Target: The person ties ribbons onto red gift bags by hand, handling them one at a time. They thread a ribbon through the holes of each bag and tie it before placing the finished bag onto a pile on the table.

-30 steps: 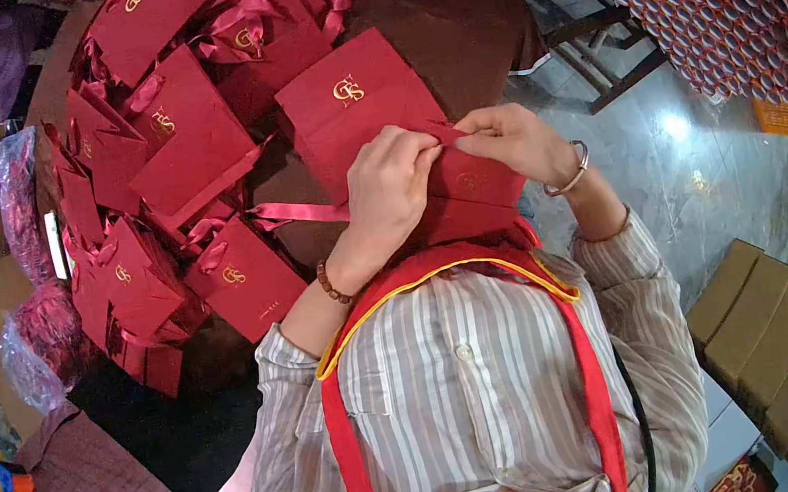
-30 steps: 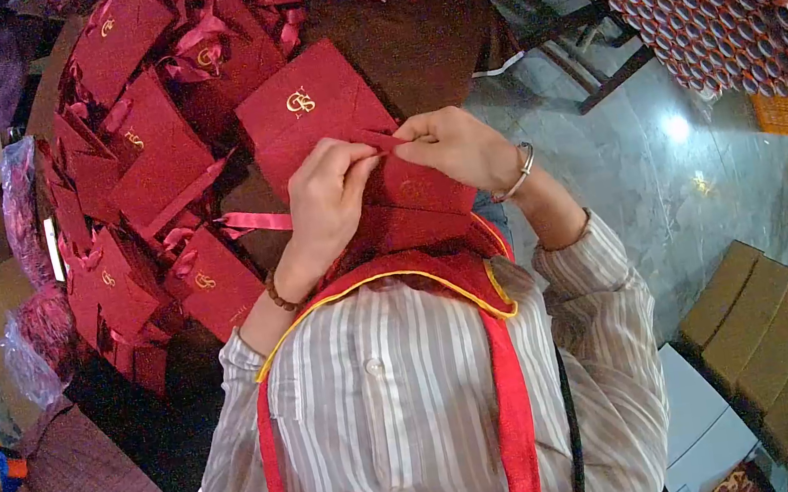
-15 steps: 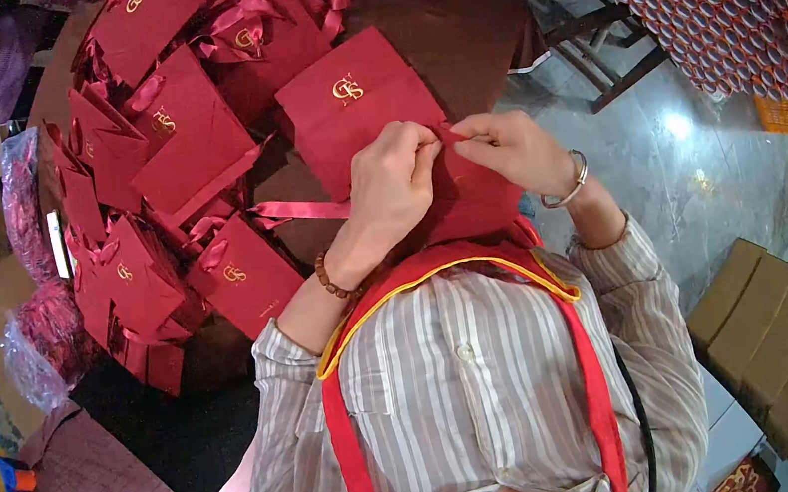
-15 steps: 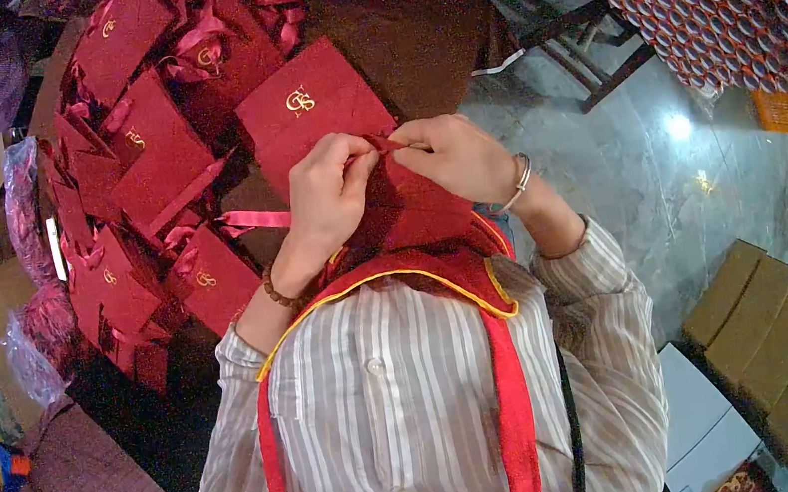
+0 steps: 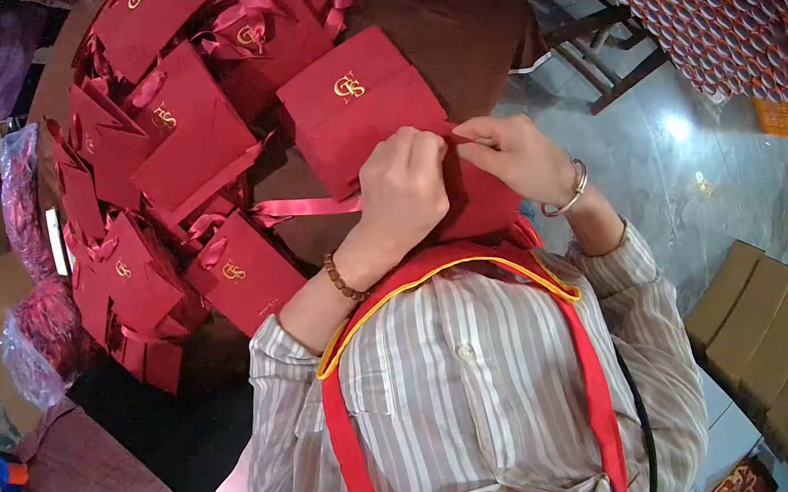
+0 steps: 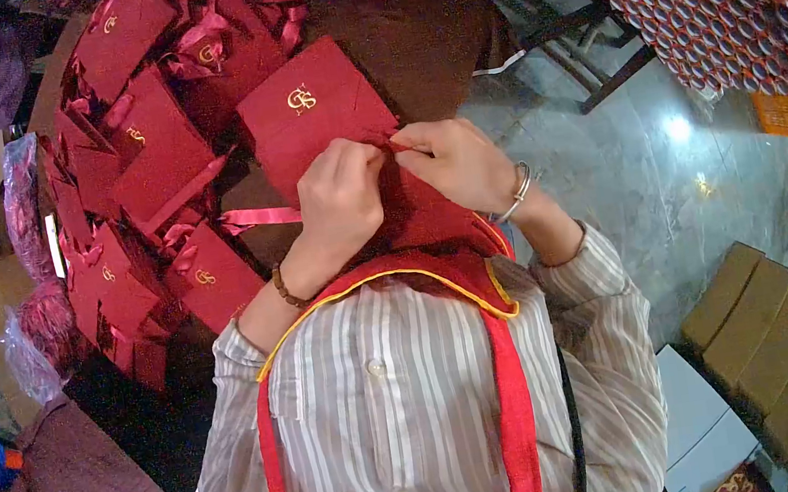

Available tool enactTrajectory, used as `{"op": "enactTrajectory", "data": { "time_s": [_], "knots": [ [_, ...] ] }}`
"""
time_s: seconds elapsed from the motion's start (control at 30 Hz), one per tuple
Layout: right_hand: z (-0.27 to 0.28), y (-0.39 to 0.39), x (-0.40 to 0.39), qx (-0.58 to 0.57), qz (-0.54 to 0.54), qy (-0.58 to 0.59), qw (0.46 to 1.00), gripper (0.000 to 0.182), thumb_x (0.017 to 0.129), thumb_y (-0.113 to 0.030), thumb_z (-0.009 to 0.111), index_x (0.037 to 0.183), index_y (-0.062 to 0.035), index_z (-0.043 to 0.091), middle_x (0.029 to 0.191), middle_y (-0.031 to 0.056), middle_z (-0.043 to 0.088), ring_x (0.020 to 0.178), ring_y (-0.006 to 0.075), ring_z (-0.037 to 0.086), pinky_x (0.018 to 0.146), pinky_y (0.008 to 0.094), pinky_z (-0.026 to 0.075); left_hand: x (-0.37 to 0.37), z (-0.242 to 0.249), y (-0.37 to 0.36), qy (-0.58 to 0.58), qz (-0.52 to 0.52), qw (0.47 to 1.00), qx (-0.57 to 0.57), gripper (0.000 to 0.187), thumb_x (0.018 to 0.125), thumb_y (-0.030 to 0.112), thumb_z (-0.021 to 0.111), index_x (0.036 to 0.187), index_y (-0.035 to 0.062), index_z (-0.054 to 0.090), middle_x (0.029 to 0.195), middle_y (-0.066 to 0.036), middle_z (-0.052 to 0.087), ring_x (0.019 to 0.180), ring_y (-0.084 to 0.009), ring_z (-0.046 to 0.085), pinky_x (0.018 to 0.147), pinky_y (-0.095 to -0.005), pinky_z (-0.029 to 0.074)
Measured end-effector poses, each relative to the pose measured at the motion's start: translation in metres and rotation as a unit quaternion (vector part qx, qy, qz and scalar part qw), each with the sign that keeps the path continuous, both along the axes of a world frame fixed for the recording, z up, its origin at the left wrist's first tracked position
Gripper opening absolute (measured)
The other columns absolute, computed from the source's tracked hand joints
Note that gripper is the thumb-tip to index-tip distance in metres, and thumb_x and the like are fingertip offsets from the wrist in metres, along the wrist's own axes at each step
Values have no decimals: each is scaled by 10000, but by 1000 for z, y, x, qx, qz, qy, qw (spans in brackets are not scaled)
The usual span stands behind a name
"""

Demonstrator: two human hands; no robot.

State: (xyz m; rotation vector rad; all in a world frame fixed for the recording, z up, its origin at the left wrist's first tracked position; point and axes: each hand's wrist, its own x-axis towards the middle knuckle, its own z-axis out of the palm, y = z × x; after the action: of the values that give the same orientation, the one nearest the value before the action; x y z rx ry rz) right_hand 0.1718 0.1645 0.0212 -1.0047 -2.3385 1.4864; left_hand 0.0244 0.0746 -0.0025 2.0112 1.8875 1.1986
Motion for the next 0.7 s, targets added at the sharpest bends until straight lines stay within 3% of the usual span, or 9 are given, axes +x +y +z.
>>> {"op": "enactTrajectory", "data": {
  "time_s": [0.23, 0.3, 0.47, 0.6, 0.67, 0.7],
  "knots": [
    [-1, -10, 1, 32, -41, 1, 999, 255, 790, -151, 517, 976, -6, 615, 891, 207, 616, 844, 338, 610, 731, 383, 479, -2, -1, 1, 163, -57, 984, 47, 119, 615, 64, 542, 695, 51, 456, 674, -94, 422, 578, -236, 465, 533, -348, 391],
    [-4, -13, 2, 57, -44, 15, 997, 260, 793, -96, 533, 1020, 17, 592, 867, 197, 632, 775, 282, 644, 664, 325, 482, -1, 3, 2, 183, -64, 980, 49, 119, 615, 59, 543, 695, 52, 455, 671, -90, 418, 576, -233, 460, 533, -346, 389],
    [2, -21, -1, 94, -59, -54, 992, 242, 791, -97, 529, 996, 8, 602, 837, 210, 619, 765, 335, 625, 641, 353, 482, 1, 12, -1, 216, -80, 973, -8, 171, 615, 2, 541, 770, 41, 480, 708, -108, 458, 617, -279, 501, 564, -369, 422],
    [3, -25, -1, 105, -76, -44, 991, 232, 810, -127, 546, 985, 13, 605, 829, 204, 625, 765, 329, 630, 647, 355, 483, -13, 10, 8, -3, -81, 991, -109, 88, 699, 2, 557, 777, 5, 516, 724, -135, 546, 668, -308, 568, 582, -378, 446],
    [0, -23, -1, 97, -70, -22, 993, 236, 814, -139, 554, 985, 16, 605, 832, 197, 631, 769, 318, 635, 653, 351, 483, -24, 14, 14, -163, -87, 955, -231, 63, 771, 41, 582, 800, -13, 568, 742, -156, 619, 711, -275, 628, 611, -340, 473],
    [-1, -22, -1, 90, -68, 0, 994, 242, 818, -151, 562, 985, 20, 604, 834, 191, 637, 774, 307, 640, 659, 347, 484, -25, 16, 14, -163, -86, 955, -232, 63, 771, 41, 582, 800, -13, 568, 742, -156, 619, 711, -275, 628, 611, -340, 473]
  ]
}}
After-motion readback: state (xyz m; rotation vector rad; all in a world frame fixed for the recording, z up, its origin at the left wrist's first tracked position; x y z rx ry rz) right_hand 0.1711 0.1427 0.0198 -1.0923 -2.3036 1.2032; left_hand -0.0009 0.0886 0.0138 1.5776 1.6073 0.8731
